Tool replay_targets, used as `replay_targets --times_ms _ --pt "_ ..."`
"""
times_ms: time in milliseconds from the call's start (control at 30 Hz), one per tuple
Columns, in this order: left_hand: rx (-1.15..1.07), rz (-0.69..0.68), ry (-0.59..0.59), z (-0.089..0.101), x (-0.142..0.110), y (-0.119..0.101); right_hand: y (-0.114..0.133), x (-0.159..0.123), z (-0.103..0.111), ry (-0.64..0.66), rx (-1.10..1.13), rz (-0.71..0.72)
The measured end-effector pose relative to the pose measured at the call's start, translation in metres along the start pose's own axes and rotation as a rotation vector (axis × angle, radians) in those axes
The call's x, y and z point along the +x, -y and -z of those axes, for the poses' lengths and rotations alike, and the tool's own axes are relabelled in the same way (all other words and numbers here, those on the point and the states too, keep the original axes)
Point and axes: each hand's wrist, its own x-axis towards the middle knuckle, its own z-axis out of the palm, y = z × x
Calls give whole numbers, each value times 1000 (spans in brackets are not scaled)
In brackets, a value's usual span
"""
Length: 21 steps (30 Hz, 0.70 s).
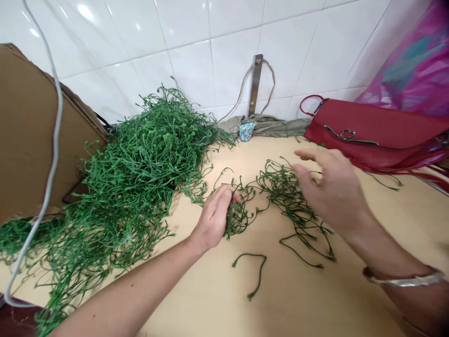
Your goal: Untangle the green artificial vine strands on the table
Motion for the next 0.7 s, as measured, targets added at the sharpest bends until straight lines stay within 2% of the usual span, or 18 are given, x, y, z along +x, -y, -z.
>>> replay_targets --times_ms 33,100,200,267,333,467,600,700 --pt "13 -5 9 0 1 1 6 -6 -5 32 1 86" --pt "62 -41 24 -1 3 2 22 -18 -13 182 89 172" --pt "97 -95 22 -4 4 5 45 -33 -19 416 315 98" --pt "58 -85 13 -6 3 6 55 -38 -18 504 430 -7" --pt "26 -45 0 -7 2 7 58 -38 -17 519 485 -99" --pt "116 -5 13 -4 3 3 49 -29 -10 397 546 -184" --pt "257 -67 32 -1 5 -2 42 -22 -3 385 672 -209" --pt "244 -106 15 -2 5 -3 42 -24 -2 407 758 -257"
